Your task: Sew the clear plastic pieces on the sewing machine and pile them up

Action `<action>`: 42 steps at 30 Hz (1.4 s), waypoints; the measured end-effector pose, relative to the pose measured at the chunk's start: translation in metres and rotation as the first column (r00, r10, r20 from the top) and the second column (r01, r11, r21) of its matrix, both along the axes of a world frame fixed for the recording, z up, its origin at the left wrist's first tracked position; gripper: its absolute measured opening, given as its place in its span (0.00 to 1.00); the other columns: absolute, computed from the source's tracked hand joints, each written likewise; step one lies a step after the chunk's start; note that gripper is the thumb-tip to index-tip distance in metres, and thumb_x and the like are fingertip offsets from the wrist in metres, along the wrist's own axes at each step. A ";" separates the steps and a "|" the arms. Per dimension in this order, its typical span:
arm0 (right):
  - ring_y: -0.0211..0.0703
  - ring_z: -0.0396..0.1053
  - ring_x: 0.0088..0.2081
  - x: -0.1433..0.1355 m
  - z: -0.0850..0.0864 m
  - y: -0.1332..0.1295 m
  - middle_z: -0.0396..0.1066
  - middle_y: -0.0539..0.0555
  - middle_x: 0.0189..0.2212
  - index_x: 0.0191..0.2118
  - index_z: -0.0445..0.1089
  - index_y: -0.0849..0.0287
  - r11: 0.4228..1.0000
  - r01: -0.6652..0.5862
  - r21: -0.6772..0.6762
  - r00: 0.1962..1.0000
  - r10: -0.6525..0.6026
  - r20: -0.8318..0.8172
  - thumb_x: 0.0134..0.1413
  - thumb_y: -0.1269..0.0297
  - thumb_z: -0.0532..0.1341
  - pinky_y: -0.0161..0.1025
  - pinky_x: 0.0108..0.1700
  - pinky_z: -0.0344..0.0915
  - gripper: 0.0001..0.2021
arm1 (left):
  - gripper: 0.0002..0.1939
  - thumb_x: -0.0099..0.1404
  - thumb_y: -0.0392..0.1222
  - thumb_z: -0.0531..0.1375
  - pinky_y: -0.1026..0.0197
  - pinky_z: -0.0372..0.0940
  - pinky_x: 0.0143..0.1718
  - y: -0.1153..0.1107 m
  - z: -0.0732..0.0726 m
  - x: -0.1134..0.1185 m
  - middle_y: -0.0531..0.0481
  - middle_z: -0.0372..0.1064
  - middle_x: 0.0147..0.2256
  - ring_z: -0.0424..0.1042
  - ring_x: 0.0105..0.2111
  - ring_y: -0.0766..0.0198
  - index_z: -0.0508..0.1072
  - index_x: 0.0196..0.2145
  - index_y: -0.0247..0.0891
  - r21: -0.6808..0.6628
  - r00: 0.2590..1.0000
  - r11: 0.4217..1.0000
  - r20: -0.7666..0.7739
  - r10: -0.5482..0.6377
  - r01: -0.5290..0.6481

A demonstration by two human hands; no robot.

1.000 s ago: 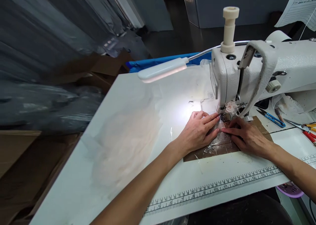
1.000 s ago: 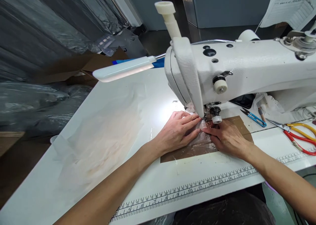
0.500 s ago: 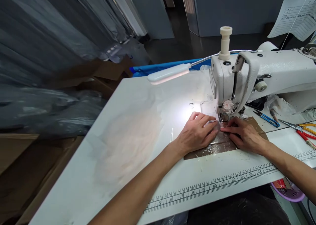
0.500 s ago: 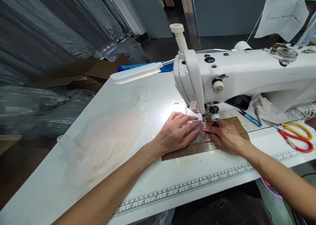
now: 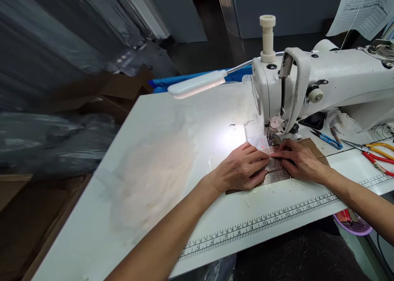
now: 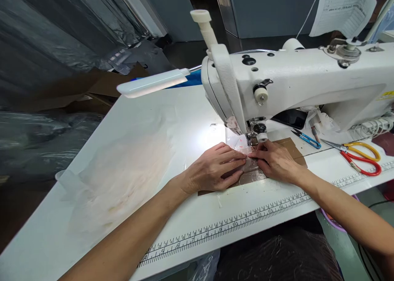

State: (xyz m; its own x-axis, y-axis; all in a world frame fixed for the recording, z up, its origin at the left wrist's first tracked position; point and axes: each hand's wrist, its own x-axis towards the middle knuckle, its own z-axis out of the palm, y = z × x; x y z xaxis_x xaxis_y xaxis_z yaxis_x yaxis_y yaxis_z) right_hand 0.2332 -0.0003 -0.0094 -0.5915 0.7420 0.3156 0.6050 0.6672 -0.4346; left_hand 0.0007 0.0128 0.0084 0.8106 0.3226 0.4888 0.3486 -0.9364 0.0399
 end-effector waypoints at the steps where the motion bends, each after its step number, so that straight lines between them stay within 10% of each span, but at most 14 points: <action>1: 0.44 0.69 0.42 0.000 0.000 0.000 0.67 0.58 0.42 0.50 0.75 0.55 1.000 0.000 0.000 1.000 0.000 0.002 0.64 0.67 0.52 0.45 0.46 0.71 0.16 | 0.09 0.66 0.38 0.55 0.57 0.65 0.33 0.000 0.000 0.000 0.47 0.77 0.38 0.71 0.31 0.63 0.75 0.37 0.37 -0.009 1.000 1.000 -0.004 0.004 -0.004; 26: 0.43 0.66 0.32 -0.016 0.019 0.002 0.68 0.62 0.41 0.56 0.66 0.57 0.995 0.094 -0.017 0.907 -0.078 0.413 0.63 0.68 0.48 0.37 0.29 0.61 0.19 | 0.14 0.64 0.43 0.53 0.52 0.63 0.37 -0.002 0.003 0.003 0.43 0.72 0.38 0.68 0.33 0.58 0.73 0.41 0.34 -0.141 0.987 0.979 -0.088 0.137 -0.149; 42: 0.41 0.66 0.34 -0.011 0.015 0.001 0.68 0.61 0.42 0.59 0.64 0.57 0.998 0.058 -0.024 0.954 -0.048 0.296 0.65 0.68 0.47 0.38 0.33 0.67 0.20 | 0.19 0.63 0.46 0.54 0.50 0.64 0.42 0.000 0.000 0.003 0.39 0.69 0.48 0.70 0.38 0.56 0.71 0.47 0.33 -0.131 0.968 0.963 -0.111 0.223 -0.237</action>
State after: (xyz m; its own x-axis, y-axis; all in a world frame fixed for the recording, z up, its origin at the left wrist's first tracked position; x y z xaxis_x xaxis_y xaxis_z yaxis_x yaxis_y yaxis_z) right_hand 0.2221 0.0005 0.0052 -0.6143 0.7815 0.1088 0.7435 0.6195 -0.2519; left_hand 0.0035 0.0126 0.0084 0.7468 0.5661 0.3490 0.5623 -0.8177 0.1231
